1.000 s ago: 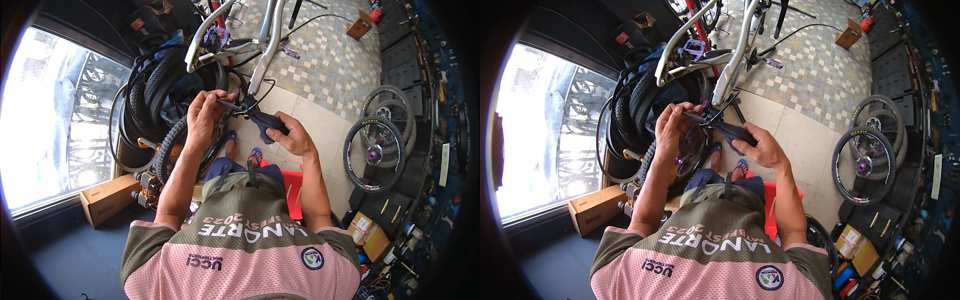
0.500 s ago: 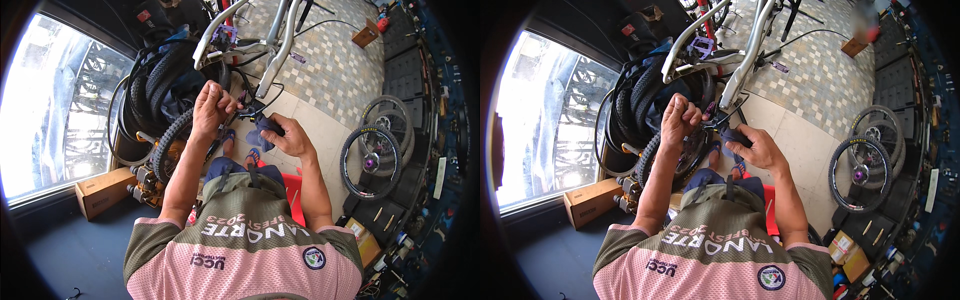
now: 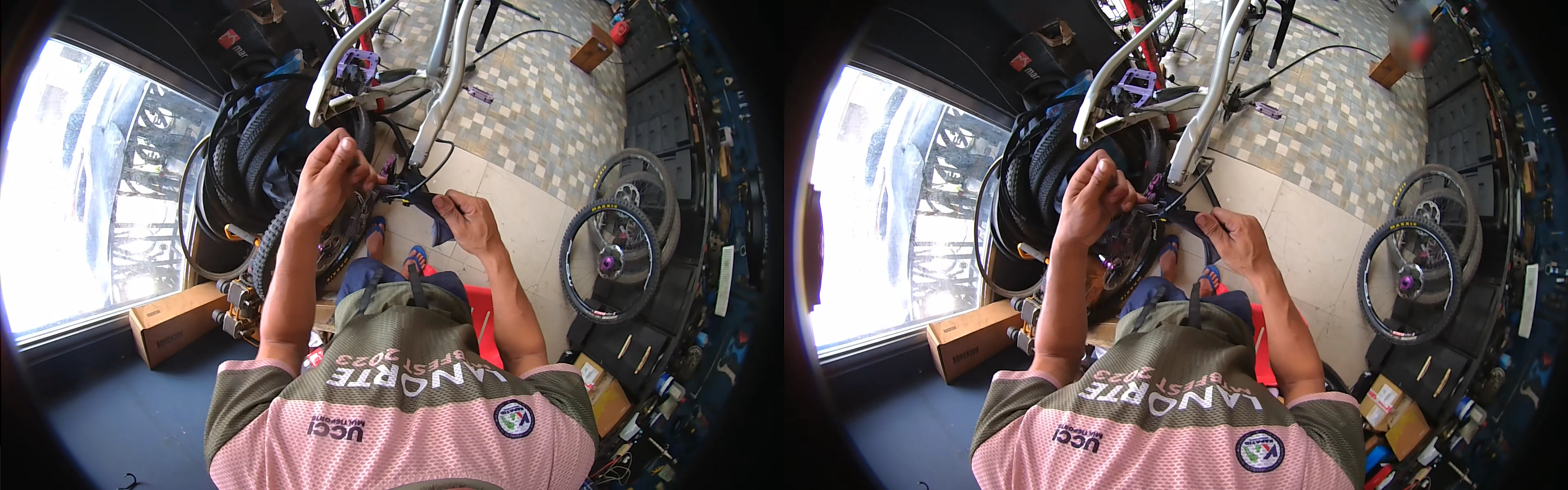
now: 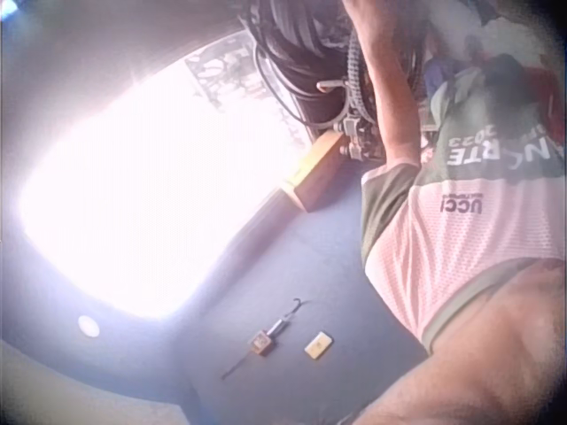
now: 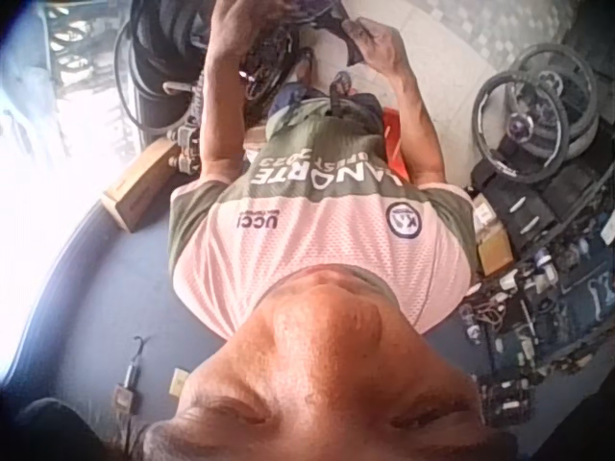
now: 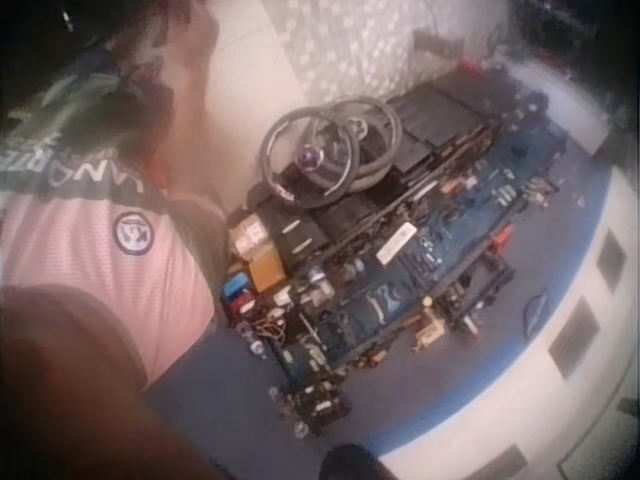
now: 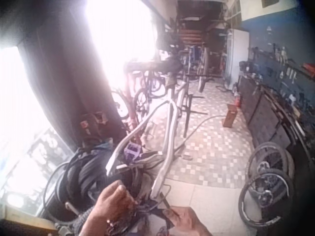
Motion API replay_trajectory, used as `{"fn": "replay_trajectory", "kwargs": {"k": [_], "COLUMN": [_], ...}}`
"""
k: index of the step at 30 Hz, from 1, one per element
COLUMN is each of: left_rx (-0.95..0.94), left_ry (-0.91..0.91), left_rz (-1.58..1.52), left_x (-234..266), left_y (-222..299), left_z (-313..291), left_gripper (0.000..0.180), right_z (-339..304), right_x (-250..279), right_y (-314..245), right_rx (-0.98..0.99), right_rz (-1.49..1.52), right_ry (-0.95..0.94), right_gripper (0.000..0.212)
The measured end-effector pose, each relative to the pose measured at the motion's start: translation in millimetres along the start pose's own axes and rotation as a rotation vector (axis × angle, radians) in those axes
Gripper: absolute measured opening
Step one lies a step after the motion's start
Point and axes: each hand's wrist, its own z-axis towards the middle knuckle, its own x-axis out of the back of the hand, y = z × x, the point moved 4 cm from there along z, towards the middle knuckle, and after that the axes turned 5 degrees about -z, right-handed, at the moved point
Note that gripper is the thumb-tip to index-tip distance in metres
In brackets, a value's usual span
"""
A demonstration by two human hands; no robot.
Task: The person adjusts and cleans the rear derailleur of a bicycle mounted on a repair stand. They use a screwdriver to tighten bolts, wipe the derailleur with a cloth, and manipulate the cable and housing. The person also briefly handles a bicycle wheel on the floor.
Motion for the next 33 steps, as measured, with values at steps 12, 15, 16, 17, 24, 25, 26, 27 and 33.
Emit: {"fn": "replay_trajectory", "kwargs": {"k": [12, 15, 16, 17, 24, 25, 26, 27, 33], "left_rx": [0.038, -0.025, -0.042, -0.051, -0.106, -0.101, -0.097, -0.104, -0.104], "left_ry": [-0.218, -0.203, -0.178, -0.120, 0.325, 0.363, 0.401, 0.394, 0.245], "left_rz": [0.493, 0.429, 0.385, 0.343, -0.410, -0.450, -0.490, -0.492, -0.180], "left_x": [-35, -35, -39, -34, 28, 31, 34, 31, 10], "left_y": [-16, -21, -19, -20, -60, -62, -65, -62, -35], "left_z": [-3, -4, -6, -4, -3, -5, -7, -6, -2], "left_gripper": [0.028, 0.027, 0.030, 0.030, 0.033, 0.034, 0.034, 0.030, 0.023], "right_z": [-30, -38, -38, -38, -12, -10, -8, -6, -31], "right_x": [-66, -65, -59, -52, -6, -7, -8, -9, -5], "right_y": [72, 73, 70, 67, -26, -32, -37, -40, 21], "right_rx": [-0.080, -0.142, -0.147, -0.153, 0.161, 0.179, 0.198, 0.223, -0.045], "right_rz": [0.134, 0.128, 0.094, 0.060, -0.043, -0.030, -0.019, -0.005, -0.051], "right_ry": [0.229, 0.239, 0.236, 0.233, 0.314, 0.296, 0.278, 0.256, 0.185], "right_gripper": [0.044, 0.046, 0.048, 0.050, 0.053, 0.052, 0.052, 0.052, 0.056]}}
